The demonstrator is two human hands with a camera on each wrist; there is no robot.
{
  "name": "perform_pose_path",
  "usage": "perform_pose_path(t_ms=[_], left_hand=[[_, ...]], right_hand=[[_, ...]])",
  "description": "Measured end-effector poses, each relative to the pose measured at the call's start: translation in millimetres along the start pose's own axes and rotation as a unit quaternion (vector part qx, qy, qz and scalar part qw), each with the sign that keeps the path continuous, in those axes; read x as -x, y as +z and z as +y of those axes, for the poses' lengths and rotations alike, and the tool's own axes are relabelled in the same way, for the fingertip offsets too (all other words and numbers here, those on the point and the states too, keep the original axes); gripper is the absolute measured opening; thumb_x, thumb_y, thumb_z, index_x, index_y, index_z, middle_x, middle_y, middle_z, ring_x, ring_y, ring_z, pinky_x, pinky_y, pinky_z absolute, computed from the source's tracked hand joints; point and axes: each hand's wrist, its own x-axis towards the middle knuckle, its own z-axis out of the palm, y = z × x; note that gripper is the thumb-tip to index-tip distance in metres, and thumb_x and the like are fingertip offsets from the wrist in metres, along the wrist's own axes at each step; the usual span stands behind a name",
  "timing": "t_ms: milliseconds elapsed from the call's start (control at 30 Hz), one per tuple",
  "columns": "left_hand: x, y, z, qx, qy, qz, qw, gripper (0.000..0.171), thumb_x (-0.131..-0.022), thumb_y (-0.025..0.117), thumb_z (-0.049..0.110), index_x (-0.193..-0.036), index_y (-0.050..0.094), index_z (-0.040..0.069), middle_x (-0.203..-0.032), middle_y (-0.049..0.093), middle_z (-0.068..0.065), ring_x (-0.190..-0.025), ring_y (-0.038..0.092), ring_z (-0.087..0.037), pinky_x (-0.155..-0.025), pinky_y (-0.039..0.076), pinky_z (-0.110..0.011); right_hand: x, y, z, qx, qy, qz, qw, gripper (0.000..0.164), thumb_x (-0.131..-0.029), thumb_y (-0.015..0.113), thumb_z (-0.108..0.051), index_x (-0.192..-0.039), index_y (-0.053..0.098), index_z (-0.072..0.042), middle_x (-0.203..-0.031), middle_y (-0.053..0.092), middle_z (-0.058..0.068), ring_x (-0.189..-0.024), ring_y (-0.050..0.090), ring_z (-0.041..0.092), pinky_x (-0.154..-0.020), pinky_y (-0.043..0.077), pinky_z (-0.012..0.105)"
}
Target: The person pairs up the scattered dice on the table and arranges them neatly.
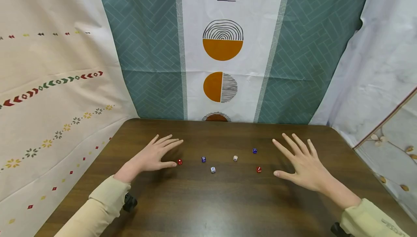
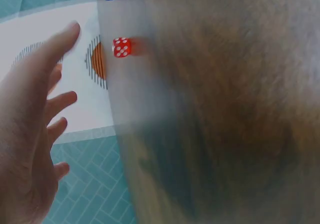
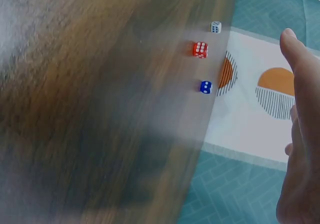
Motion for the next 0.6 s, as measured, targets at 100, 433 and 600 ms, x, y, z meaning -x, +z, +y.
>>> perform_pose_path(t_ms=[100,433,600], left_hand=[[0.3,3.3,0.9,0.01,0.0,-0.008,0.9999,0.076,-0.088,0.07,0.048,-0.152,0.039,0.02,-0.151,0.049,-0.011,-0.143,0.039,-0.038,-0.113,0.024,-0.069],[-2.8,17.1,4.9,0.042,-0.007,-0.027,0.9987,0.061,-0.091,0.069,0.038,-0.142,0.051,0.01,-0.136,0.058,-0.01,-0.126,0.054,-0.03,-0.104,0.045,-0.053],[-3.3,20.3,7.8,0.059,-0.006,-0.026,0.9979,0.052,-0.091,0.07,0.034,-0.135,0.058,0.01,-0.128,0.062,-0.006,-0.116,0.057,-0.025,-0.097,0.049,-0.049]], right_hand=[[-1.1,0.1,-2.4,-0.002,0.0,-0.002,1.0,0.092,-0.083,0.067,-0.062,-0.157,0.023,-0.03,-0.167,0.013,0.008,-0.153,0.01,0.037,-0.118,-0.005,0.067],[-3.3,0.5,-12.3,-0.02,-0.002,-0.006,1.0,0.09,-0.083,0.069,-0.059,-0.157,0.026,-0.029,-0.166,0.016,0.008,-0.153,0.011,0.038,-0.116,0.001,0.069],[-4.1,2.3,-18.7,-0.031,-0.004,-0.011,0.999,0.089,-0.083,0.069,-0.059,-0.156,0.027,-0.03,-0.166,0.017,0.007,-0.152,0.012,0.038,-0.115,0.003,0.07]])
